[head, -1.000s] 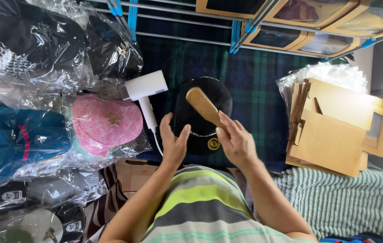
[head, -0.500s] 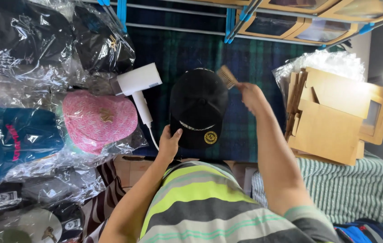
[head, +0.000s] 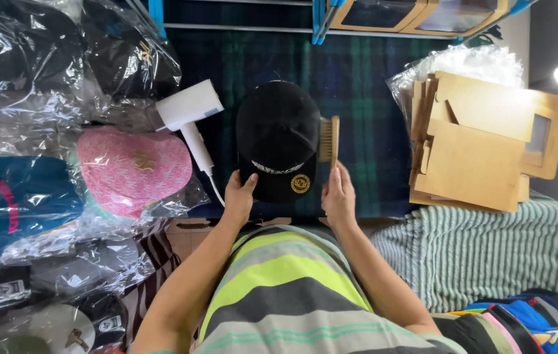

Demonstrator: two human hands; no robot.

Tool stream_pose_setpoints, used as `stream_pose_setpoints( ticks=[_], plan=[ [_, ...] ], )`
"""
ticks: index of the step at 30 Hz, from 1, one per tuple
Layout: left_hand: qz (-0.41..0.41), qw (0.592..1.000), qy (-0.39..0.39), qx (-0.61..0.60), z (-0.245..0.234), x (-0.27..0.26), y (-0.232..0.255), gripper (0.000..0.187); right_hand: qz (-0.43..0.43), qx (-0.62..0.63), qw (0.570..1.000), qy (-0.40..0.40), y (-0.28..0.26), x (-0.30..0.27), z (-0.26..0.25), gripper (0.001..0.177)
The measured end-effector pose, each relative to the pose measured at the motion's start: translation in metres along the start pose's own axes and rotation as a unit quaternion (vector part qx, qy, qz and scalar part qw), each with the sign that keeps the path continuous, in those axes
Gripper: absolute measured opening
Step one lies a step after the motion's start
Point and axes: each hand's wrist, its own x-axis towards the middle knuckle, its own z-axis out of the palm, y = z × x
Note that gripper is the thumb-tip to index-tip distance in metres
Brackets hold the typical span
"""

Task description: Cleaning a black baseball cap using a wooden-handled brush to remove lint or dust.

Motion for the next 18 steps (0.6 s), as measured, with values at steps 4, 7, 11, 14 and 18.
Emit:
stream_pose_setpoints(
  ticks=[4,7,11,14,18],
  plan=[
    [-0.012,1.0,0.015,0.019,0.001,-0.005,0.011,0.045,0.074,-0.036,0.996,0.023,-0.013,0.002,-0.01,0.04],
    [-0.017,1.0,0.004,-0.005,-0.001,-0.013,0.005,0.049,-0.069,-0.057,0.996,0.028,-0.063,-0.032,-0.014,0.036],
    [-0.027,0.999,0.009,-0.017,0.002,-0.013,0.008,0.048,-0.224,-0.119,0.967,0.005,-0.067,-0.022,0.004,0.038],
    [-0.033,0.999,0.01,-0.025,0.0,-0.008,0.005,0.049,-0.03,-0.102,0.994,0.015,-0.016,0.017,-0.002,0.038],
    [-0.051,0.999,0.016,-0.011,0.0,-0.025,0.013,0.053,-0.124,-0.121,0.984,0.034,-0.06,-0.032,-0.02,0.039]
  ],
)
